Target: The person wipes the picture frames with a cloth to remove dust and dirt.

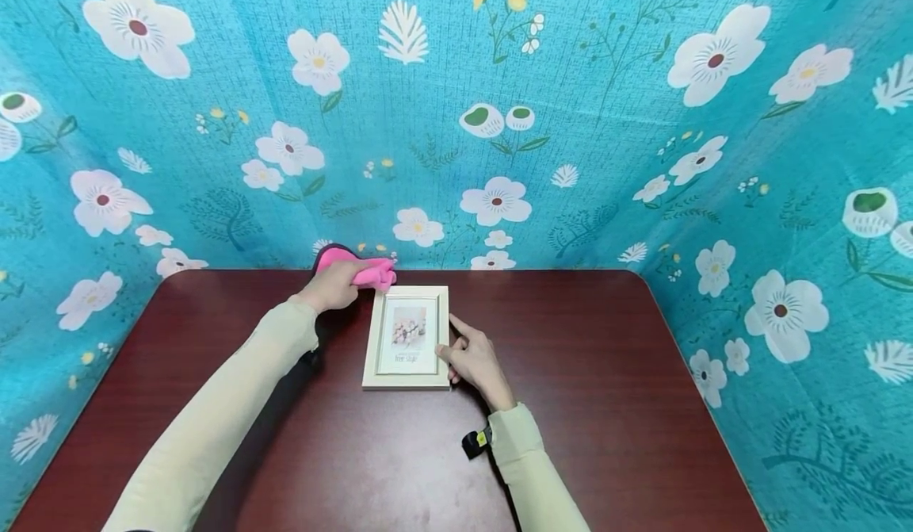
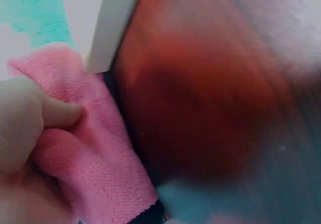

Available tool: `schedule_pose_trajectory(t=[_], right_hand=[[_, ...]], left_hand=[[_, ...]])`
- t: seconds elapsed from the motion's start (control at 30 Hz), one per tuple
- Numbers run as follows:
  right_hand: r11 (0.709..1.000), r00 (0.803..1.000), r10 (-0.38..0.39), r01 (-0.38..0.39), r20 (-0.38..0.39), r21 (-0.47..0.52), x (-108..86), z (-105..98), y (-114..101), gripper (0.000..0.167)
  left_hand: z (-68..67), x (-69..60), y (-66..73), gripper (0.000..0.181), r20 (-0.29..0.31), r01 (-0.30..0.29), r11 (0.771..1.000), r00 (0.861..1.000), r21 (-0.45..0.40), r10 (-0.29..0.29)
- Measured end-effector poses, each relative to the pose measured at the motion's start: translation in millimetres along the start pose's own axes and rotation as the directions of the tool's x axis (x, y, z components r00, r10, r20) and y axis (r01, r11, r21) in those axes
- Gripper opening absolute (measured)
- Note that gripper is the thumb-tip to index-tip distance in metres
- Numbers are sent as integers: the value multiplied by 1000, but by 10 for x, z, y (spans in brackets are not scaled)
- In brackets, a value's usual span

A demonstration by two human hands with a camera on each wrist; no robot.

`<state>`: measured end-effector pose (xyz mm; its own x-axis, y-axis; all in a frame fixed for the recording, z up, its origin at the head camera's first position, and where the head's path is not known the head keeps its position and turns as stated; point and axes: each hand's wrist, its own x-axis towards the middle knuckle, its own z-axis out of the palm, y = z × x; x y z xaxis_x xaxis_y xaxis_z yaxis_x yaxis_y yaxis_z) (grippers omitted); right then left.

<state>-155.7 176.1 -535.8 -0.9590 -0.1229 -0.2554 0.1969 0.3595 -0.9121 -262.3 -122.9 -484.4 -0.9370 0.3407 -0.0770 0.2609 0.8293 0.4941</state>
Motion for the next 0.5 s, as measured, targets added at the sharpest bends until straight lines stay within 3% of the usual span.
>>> schedule_pose_trajectory(t=[0.1,0.23,0.37,0.5], right_hand=[[1000,1000,-7,7,0,-3,0,-5,-2,73],[1000,1000,-2,2,-8,-9,-6,-16,-2,74],[1000,1000,14,-14,-13,-16,0,-27,9,74],[1000,1000,16,-16,-1,-18,17,-15,12,74]], left_hand=[[-68,17,39,59,-39,-6,999,999,-42,5],[-73,96,197,50,-142,-47,996,989,-80,35],[-2,207,418,48,-205,-56,994,978,-93,36],[91,305,610,47,-220,-37,995,975,-96,15]])
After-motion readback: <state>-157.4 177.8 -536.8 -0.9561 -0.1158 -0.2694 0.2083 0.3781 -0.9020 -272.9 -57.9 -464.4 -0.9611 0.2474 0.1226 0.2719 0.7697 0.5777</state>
